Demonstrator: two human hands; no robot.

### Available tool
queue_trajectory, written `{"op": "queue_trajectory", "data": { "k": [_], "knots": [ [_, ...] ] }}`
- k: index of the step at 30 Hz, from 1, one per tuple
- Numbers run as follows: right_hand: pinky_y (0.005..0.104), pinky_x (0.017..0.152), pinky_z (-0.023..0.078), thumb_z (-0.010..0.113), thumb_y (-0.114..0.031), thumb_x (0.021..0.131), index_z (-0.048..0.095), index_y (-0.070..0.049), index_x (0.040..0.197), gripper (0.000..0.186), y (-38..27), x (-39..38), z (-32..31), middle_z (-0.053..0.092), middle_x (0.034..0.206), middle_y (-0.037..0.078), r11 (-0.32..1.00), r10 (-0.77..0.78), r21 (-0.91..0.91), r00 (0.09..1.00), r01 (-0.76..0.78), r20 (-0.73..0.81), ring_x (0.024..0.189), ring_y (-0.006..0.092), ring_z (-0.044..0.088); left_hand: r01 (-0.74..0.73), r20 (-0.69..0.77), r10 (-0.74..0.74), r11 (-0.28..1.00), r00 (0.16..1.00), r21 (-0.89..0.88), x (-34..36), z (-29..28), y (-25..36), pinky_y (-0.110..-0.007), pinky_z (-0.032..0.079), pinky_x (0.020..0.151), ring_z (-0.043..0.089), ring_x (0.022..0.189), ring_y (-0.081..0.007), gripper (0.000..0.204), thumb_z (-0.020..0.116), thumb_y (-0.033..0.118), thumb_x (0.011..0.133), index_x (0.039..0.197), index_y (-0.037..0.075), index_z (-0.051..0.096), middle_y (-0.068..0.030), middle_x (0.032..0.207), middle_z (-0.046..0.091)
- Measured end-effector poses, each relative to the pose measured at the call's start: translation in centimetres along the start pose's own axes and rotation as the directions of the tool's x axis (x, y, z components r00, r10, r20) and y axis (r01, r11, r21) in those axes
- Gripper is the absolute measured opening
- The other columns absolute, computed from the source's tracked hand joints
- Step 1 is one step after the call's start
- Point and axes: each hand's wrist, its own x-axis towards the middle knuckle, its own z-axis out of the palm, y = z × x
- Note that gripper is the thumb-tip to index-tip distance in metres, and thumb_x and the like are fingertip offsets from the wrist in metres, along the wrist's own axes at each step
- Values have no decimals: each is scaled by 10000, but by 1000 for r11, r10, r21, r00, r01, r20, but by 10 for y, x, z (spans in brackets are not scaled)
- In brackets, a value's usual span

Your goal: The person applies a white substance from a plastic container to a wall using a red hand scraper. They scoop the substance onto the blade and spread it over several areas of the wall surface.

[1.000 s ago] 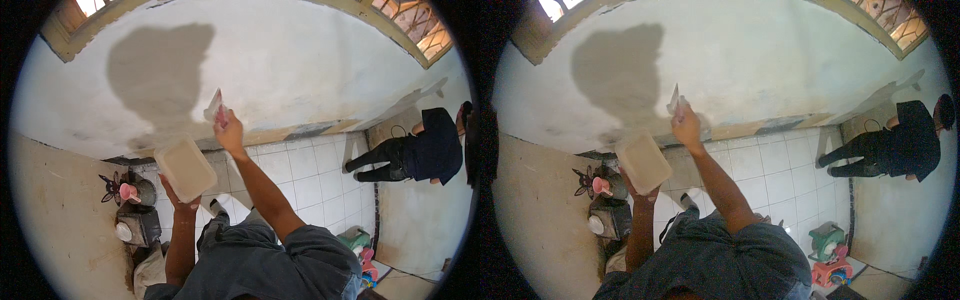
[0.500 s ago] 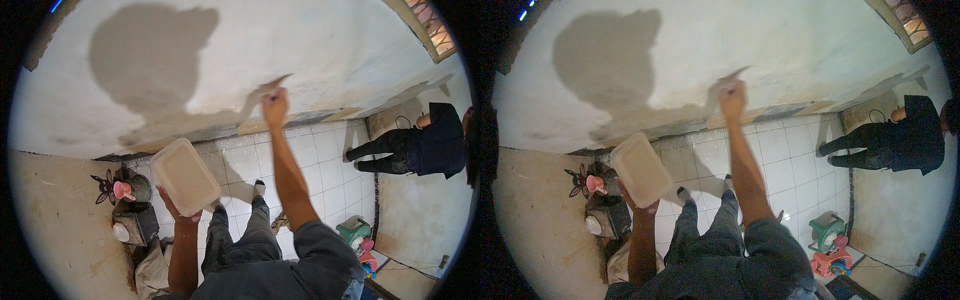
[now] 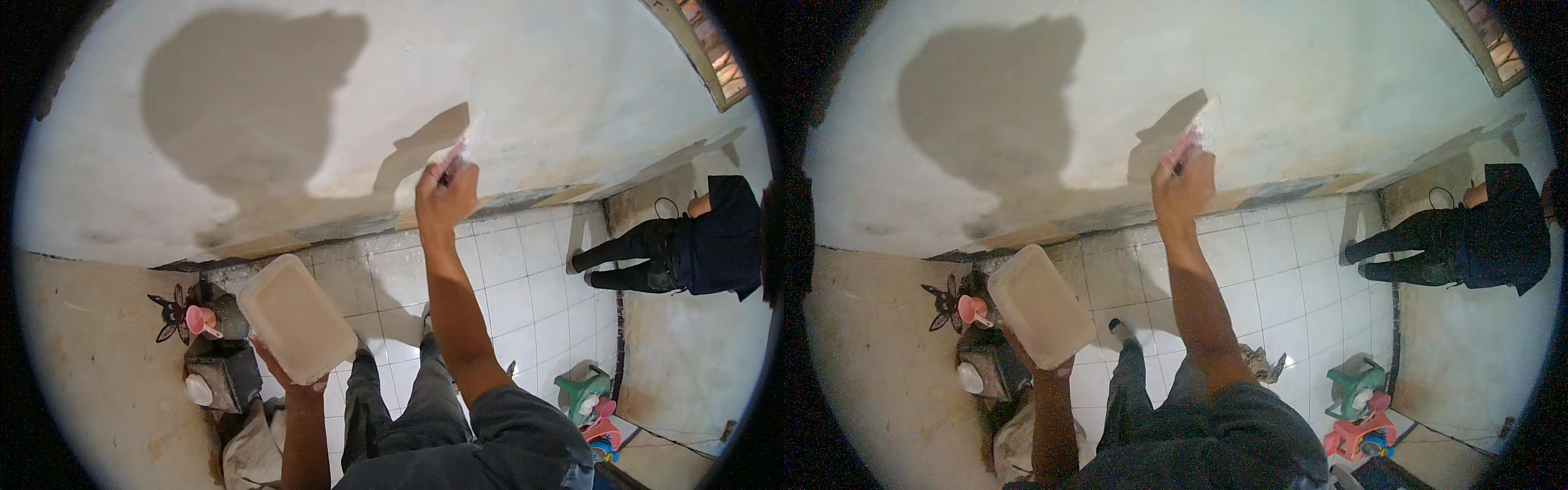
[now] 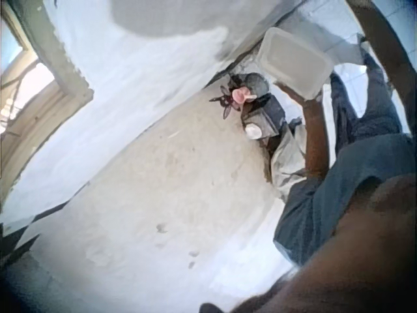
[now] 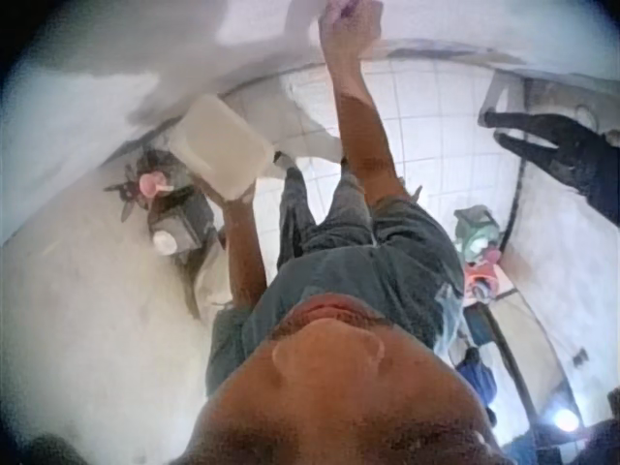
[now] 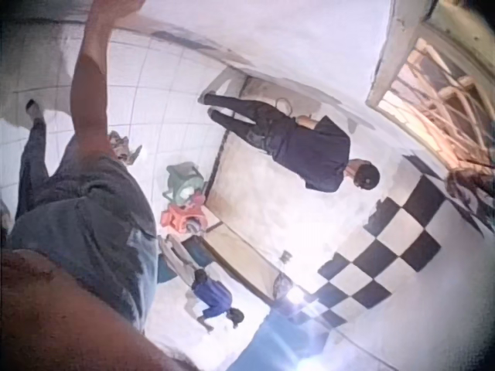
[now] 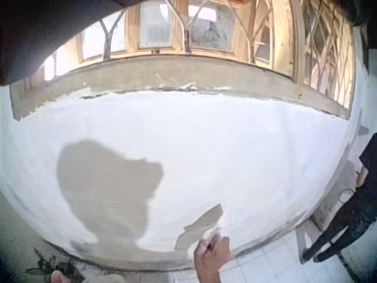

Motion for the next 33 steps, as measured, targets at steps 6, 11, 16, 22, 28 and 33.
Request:
{"op": "queue_trajectory", "data": {
  "k": [6,11,16,22,28,33],
  "knots": [
    [446,625,543,607,-71,784,593,-56,1069,286,52,-108,71,633,891,151,815,-544,69,719,575,433,801,336,639,243,499,-151,962,853,-123,16,2,-2,-441,581,820,575,1137,-253,714,412,675,918,1447,198,359,-46,1394,471],
    [422,631,525,661,-86,783,636,-25,931,163,106,-143,10,632,790,157,969,-104,247,939,21,328,732,340,646,23,-319,-31,999,947,-29,9,32,2,-409,585,804,577,1130,-226,718,409,678,917,1445,194,359,-39,1361,495],
    [261,468,431,551,25,836,533,-27,878,69,107,-16,-2,531,748,33,532,623,641,769,-553,147,614,133,544,27,54,-28,999,998,28,11,-7,2,-422,566,845,575,1133,-222,719,405,675,920,1447,188,358,-37,1361,497],
    [386,592,473,624,-52,809,517,-47,816,108,-28,11,38,559,749,120,958,63,271,991,-95,122,596,253,557,49,41,-45,994,998,-95,14,-6,-2,-589,478,948,550,1206,-318,709,488,650,893,1448,220,388,-44,1417,493],
    [408,587,499,661,-56,737,604,-50,913,185,-73,-7,-12,598,809,154,859,-456,410,824,307,338,662,331,584,-32,104,30,999,994,18,10,17,-1,-454,442,1026,486,1262,-250,690,334,625,964,1461,147,341,-68,1454,427],
    [382,576,485,716,-69,632,613,-81,878,267,-108,133,-69,575,785,92,655,-755,85,650,750,86,676,298,565,-82,44,77,991,996,107,12,-3,-6,-555,479,967,534,1226,-296,713,454,659,907,1465,230,349,-42,1438,463]
  ]
}}
